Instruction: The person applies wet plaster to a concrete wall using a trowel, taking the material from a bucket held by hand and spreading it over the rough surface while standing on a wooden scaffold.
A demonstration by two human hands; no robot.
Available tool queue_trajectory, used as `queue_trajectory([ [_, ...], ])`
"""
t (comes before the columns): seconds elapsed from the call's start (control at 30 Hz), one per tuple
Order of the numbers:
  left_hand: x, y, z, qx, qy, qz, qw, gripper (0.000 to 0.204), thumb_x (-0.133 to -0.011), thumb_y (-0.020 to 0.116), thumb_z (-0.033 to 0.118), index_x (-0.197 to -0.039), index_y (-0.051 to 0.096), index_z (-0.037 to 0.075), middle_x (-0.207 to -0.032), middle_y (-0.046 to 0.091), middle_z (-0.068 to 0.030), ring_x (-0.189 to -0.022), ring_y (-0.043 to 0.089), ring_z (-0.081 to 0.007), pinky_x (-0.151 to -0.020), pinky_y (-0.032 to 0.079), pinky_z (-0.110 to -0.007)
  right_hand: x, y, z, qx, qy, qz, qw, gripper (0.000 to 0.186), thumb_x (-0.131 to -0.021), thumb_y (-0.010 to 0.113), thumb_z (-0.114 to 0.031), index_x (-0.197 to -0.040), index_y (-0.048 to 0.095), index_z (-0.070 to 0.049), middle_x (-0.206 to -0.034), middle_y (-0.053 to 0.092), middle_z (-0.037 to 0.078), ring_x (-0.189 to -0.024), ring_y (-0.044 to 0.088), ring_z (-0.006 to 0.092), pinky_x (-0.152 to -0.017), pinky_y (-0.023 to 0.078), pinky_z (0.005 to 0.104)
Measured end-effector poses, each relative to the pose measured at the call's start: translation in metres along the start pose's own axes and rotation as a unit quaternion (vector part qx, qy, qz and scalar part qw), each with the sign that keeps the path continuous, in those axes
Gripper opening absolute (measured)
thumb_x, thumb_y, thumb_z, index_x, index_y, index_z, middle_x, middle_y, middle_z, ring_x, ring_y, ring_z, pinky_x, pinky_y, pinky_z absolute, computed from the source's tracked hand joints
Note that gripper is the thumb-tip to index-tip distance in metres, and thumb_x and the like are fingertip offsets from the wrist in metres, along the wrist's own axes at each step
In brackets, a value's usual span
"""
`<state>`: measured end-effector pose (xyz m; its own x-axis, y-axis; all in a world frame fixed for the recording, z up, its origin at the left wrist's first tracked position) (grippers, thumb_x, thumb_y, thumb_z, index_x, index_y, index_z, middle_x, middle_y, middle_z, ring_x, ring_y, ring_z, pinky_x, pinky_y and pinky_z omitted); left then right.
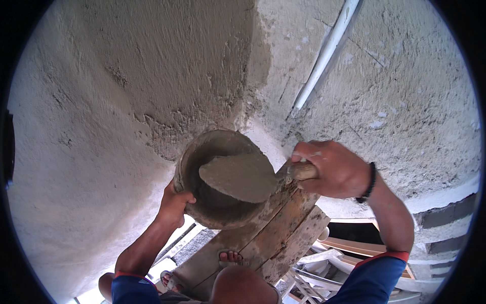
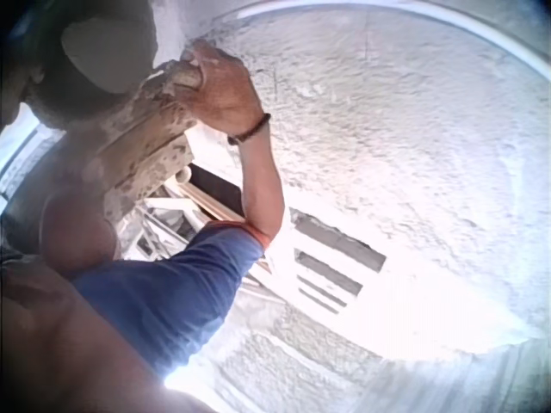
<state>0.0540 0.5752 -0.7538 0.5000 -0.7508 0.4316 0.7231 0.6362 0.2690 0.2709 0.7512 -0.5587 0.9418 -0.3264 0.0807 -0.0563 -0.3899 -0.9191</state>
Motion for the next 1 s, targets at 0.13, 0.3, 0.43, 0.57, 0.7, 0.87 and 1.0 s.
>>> queue_trajectory([
  [0.13,0.001,-0.009,-0.003,-0.001,0.005,0.016,1.000,0.060,-0.060,0.052,-0.011,-0.120,0.050,-0.004,-0.104,0.060,-0.0110,-0.093,0.057,-0.0206,-0.080,0.047,-0.031,-0.010,-0.035,-0.004,0.019,-0.035,-0.047,0.998,0.027,-0.069,0.073,-0.016,-0.091,0.061,-0.006,-0.083,0.065,0.011,-0.076,0.066,0.0263,-0.066,0.052,0.0363],
  [0.3,-0.001,-0.010,-0.030,0.018,-0.014,0.030,0.999,0.056,-0.060,0.052,-0.011,-0.116,0.053,-0.004,-0.101,0.062,-0.0116,-0.091,0.059,-0.0213,-0.078,0.048,-0.032,-0.107,-0.078,0.100,0.137,0.085,0.069,0.984,0.010,-0.089,0.055,-0.017,-0.094,0.062,-0.011,-0.075,0.063,0.007,-0.070,0.062,0.0184,-0.066,0.053,0.0383],
  [0.43,0.001,-0.018,-0.021,0.004,-0.020,0.042,0.999,0.056,-0.060,0.051,-0.012,-0.115,0.053,-0.004,-0.100,0.062,-0.0115,-0.092,0.059,-0.0214,-0.079,0.048,-0.033,-0.062,-0.219,0.046,0.302,-0.049,0.346,0.887,0.017,-0.089,0.058,-0.021,-0.100,0.062,-0.008,-0.072,0.061,0.006,-0.058,0.055,0.0136,-0.054,0.050,0.0291],
  [0.57,0.006,-0.016,-0.002,0.033,0.007,0.037,0.999,0.055,-0.060,0.052,-0.011,-0.115,0.053,-0.004,-0.098,0.062,-0.0104,-0.090,0.058,-0.0203,-0.077,0.048,-0.032,-0.023,-0.182,0.038,0.132,0.030,0.234,0.963,0.016,-0.087,0.059,-0.013,-0.102,0.062,-0.007,-0.082,0.064,0.007,-0.063,0.058,0.0122,-0.056,0.052,0.0261],
  [0.7,0.005,-0.003,0.009,-0.008,0.025,0.013,1.000,0.054,-0.060,0.053,-0.010,-0.113,0.054,-0.004,-0.095,0.061,-0.0083,-0.084,0.057,-0.0179,-0.071,0.047,-0.029,0.003,-0.067,0.017,0.112,0.018,0.012,0.993,0.026,-0.078,0.064,-0.008,-0.104,0.063,-0.011,-0.096,0.066,0.010,-0.083,0.064,0.0233,-0.077,0.054,0.0359],
  [0.87,0.011,0.015,0.040,-0.044,0.087,-0.011,0.995,0.055,-0.060,0.054,-0.007,-0.115,0.054,-0.004,-0.090,0.062,-0.0080,-0.075,0.056,-0.0151,-0.062,0.047,-0.028,-0.010,0.017,-0.055,0.345,0.012,-0.020,0.938,0.022,-0.079,0.056,-0.014,-0.099,0.064,-0.008,-0.085,0.062,0.015,-0.082,0.064,0.0304,-0.067,0.054,0.0438],
  [1.0,0.013,0.022,0.047,-0.070,0.102,-0.007,0.992,0.060,-0.061,0.055,-0.005,-0.121,0.052,-0.004,-0.087,0.062,-0.0089,-0.069,0.055,-0.0142,-0.058,0.046,-0.027,-0.034,0.066,-0.047,0.427,-0.046,-0.041,0.902,0.024,-0.079,0.055,-0.017,-0.098,0.060,-0.002,-0.076,0.063,0.015,-0.077,0.065,0.0282,-0.061,0.052,0.0418],
])
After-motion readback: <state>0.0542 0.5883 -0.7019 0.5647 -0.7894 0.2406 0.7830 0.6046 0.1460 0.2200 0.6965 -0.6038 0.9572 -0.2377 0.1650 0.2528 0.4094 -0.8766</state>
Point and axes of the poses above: each hand's wrist, its own x-axis away from the middle knuckle, its own y-axis out of the palm, z = x × y, the point moved 8 cm from there along -x, towards the middle knuckle
